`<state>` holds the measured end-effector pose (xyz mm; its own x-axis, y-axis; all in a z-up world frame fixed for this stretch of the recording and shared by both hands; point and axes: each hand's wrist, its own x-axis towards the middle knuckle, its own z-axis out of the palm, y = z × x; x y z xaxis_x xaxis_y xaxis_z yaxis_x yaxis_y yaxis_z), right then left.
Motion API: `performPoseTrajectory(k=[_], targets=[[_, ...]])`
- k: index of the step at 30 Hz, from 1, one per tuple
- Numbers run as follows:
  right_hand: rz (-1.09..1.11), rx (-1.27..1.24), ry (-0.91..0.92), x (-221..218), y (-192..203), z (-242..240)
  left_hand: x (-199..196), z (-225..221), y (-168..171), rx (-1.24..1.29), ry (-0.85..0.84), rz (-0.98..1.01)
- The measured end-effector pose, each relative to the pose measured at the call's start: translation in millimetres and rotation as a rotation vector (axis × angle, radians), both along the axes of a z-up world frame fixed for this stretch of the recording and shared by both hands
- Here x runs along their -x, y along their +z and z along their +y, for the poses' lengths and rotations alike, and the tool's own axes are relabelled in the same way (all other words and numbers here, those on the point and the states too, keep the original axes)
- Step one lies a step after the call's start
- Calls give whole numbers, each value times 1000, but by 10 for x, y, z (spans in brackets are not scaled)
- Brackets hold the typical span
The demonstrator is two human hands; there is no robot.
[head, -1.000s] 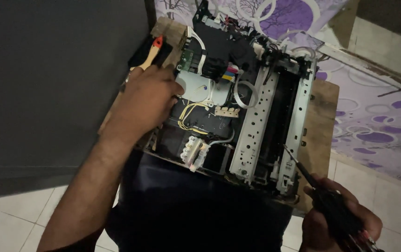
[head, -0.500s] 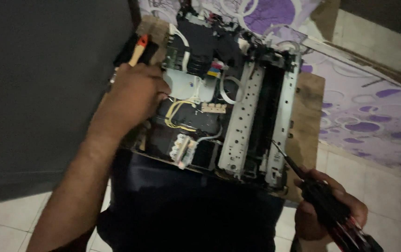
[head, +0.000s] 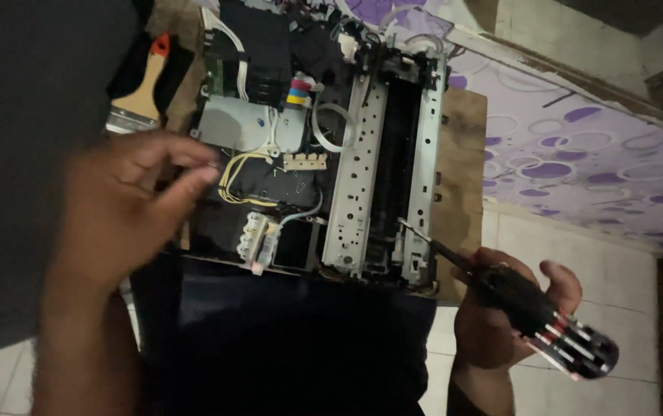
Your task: The person is cleaning dust from the internal components of a disassembled printer using a brush and then proceeds to unscrew a component using a screwdriver.
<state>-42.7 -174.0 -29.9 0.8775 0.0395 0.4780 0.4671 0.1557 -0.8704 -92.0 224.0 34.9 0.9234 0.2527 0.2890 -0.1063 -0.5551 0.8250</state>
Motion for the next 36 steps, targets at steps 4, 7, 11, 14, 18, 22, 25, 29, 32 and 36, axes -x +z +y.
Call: performPoseTrajectory(k=[4, 7, 11, 14, 18, 22, 25, 29, 32, 36], targets=[[18, -43, 42, -47, 213, 176, -111, -370, -62, 100, -174, -170], [91, -37, 16, -77, 411, 229, -243, -660, 13, 125, -266, -166], [43, 117, -36, -57, 719, 396, -418, -899, -226, -370, -371, -366], [59, 161, -24, -11, 865, 461, -471, -963, -197, -4, -395, -268], [40, 217, 44, 31, 931, 542, -607, -992, -472, -247, -365, -301], [30, 342, 18, 86, 1020, 779, -565, -976, -502, 5, -456, -340], [15, 336, 84, 47, 1020, 772, -514, -953, -479, 59, -444, -224], [59, 385, -28, 134, 1120, 887, -518, -966, -464, 49, -439, -301], [46, 386, -4, 130, 1114, 835, -529, -1000, -450, 64, -447, -325], [60, 348, -28, 126, 1075, 748, -504, -1060, -495, 54, -413, -287]])
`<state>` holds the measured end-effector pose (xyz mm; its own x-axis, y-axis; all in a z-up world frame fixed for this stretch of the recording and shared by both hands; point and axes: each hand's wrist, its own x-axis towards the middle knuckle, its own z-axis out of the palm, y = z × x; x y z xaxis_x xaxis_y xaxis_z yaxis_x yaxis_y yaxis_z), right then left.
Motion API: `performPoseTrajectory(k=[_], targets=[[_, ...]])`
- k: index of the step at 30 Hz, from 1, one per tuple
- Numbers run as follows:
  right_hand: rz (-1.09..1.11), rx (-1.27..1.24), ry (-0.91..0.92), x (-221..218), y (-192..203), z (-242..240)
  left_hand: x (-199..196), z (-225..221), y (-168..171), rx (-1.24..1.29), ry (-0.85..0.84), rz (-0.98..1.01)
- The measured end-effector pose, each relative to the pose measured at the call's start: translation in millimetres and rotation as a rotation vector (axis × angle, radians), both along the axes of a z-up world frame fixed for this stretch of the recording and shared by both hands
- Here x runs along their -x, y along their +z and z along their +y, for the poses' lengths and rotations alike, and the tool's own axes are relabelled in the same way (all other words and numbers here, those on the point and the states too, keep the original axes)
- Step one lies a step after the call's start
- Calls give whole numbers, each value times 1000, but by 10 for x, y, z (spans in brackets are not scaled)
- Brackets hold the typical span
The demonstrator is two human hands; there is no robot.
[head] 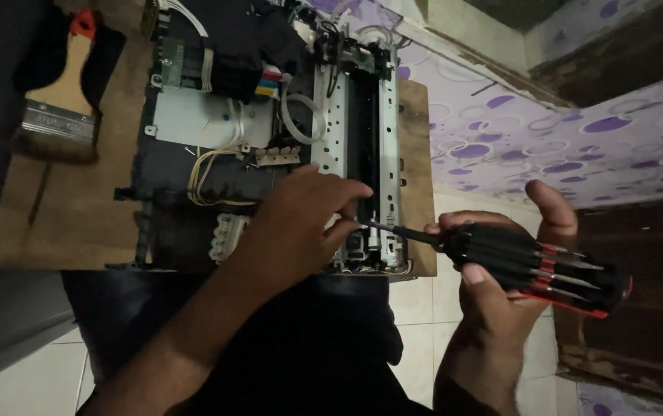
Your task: The person is cleaning dust from the internal components of a disassembled printer using a brush and then proceeds to unscrew a component using a screwdriver.
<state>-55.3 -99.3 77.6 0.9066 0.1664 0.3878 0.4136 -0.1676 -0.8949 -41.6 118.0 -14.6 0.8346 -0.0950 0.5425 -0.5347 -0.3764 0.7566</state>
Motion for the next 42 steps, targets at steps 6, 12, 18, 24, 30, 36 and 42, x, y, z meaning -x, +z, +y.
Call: performPoseTrajectory(k=[6, 12, 18, 24, 30, 36, 42], targets=[[-18, -13, 34, -46, -59, -120, 5, -30, 19, 29, -28, 26], [-17, 31, -11, -28, -59, -37, 24, 0, -3, 45, -31, 60], [-39, 20, 85, -68, -135, -113, 27, 14, -17, 69, -15, 37], [-94, 60, 118, -88, -143, -114, 33, 15, 1, 28, -16, 65], [-93, 68, 110, -93, -163, -144, 12, -4, -23, 45, -18, 30], [-96, 102, 85, -79, -145, -98, 12, -2, 8, 13, -31, 81], [-88, 82, 107, -75, -152, -128, 0, -20, -26, 47, -18, 55]])
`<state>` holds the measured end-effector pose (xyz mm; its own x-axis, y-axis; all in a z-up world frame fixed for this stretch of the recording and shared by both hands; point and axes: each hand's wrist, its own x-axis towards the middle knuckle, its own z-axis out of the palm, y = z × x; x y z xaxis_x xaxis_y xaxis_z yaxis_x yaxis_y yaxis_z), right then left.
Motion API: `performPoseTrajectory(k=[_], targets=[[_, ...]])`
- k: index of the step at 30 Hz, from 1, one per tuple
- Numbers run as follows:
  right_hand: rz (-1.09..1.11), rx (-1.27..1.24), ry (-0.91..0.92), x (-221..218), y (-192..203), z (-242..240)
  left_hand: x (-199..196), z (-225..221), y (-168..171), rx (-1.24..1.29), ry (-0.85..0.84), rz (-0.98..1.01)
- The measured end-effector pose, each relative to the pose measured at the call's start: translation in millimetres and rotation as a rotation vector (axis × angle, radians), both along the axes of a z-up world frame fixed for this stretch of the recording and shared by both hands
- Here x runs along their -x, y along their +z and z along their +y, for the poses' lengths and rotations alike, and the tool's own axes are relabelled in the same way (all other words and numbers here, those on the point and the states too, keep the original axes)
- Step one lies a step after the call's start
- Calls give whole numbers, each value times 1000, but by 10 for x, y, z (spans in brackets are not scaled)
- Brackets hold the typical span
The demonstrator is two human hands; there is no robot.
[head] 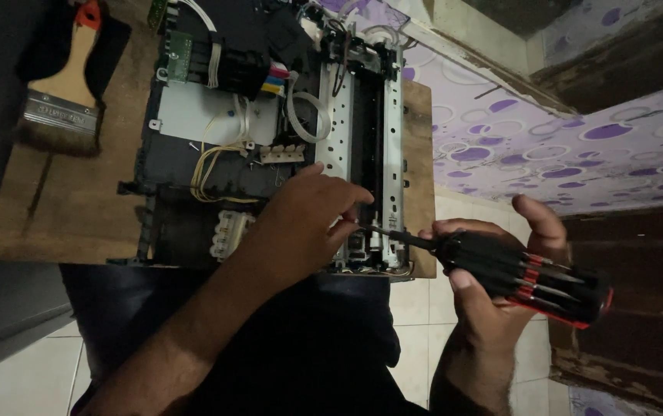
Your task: The person is cleaning dust from the internal components of a disassembled printer using a brush and then proceeds to unscrew a component using a screwdriver.
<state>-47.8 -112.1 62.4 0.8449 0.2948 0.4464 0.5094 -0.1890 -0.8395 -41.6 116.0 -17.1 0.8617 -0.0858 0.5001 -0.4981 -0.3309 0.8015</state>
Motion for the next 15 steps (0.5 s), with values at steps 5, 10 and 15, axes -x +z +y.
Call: performPoseTrajectory(k=[5, 10, 15], targets=[[-42, 79, -15, -19, 13, 3, 12, 21, 21, -15, -9, 17], [-35, 78, -24, -19, 10, -5, 6, 6, -21, -13, -8, -10], [10, 82, -3, 10, 84, 96, 1, 16, -4, -57, -32, 24]])
